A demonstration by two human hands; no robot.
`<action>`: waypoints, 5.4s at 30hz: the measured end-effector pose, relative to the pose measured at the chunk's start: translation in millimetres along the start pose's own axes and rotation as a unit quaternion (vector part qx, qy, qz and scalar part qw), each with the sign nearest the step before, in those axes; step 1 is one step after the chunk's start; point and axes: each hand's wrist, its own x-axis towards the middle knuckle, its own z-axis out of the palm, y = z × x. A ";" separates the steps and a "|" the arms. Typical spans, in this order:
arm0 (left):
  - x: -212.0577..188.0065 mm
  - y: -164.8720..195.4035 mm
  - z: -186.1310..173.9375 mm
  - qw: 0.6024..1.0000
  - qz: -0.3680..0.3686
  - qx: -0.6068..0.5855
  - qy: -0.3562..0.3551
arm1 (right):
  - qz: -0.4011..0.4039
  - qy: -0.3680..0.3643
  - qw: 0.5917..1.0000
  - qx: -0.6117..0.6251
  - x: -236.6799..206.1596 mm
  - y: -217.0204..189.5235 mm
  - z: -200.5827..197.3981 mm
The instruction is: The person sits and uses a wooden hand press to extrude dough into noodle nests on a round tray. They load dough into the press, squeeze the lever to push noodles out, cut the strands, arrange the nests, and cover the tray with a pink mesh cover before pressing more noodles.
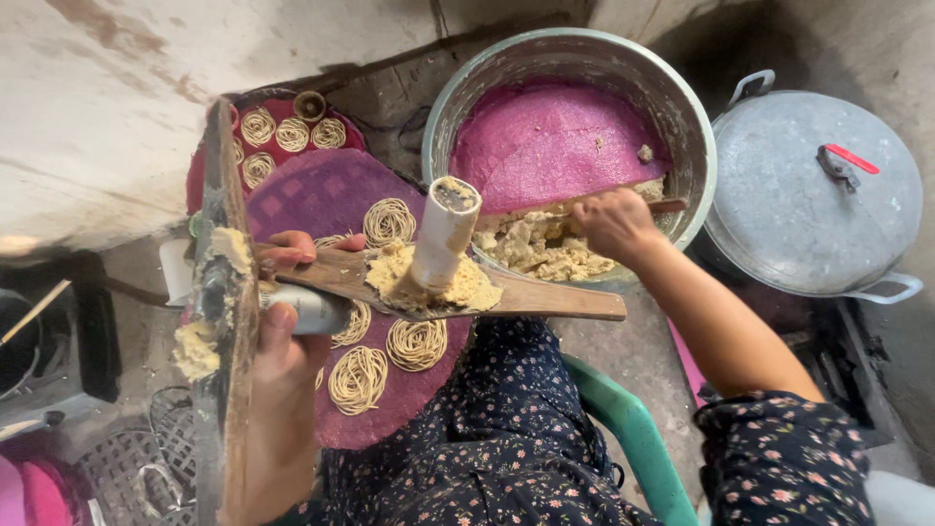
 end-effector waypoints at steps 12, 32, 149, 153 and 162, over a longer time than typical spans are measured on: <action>-13.2 26.4 11.2 0.999 -0.032 0.025 0.036 | 0.070 -0.054 0.950 0.298 -9.0 -37.6 -2.4; 39.2 -118.8 50.3 0.772 -0.229 0.545 -0.233 | 0.068 -0.088 0.766 0.634 -145.7 141.1 -129.8; 87.9 -249.2 7.1 0.865 -0.019 0.495 -0.078 | 0.251 0.297 0.699 0.600 -134.8 22.4 -154.6; 83.0 -248.6 36.9 0.853 -0.171 0.486 -0.079 | 0.220 0.473 0.756 0.395 -121.3 2.1 -175.0; 93.4 -237.9 33.1 0.806 -0.238 0.537 -0.078 | 0.159 0.371 0.704 0.585 -134.6 -12.4 -146.5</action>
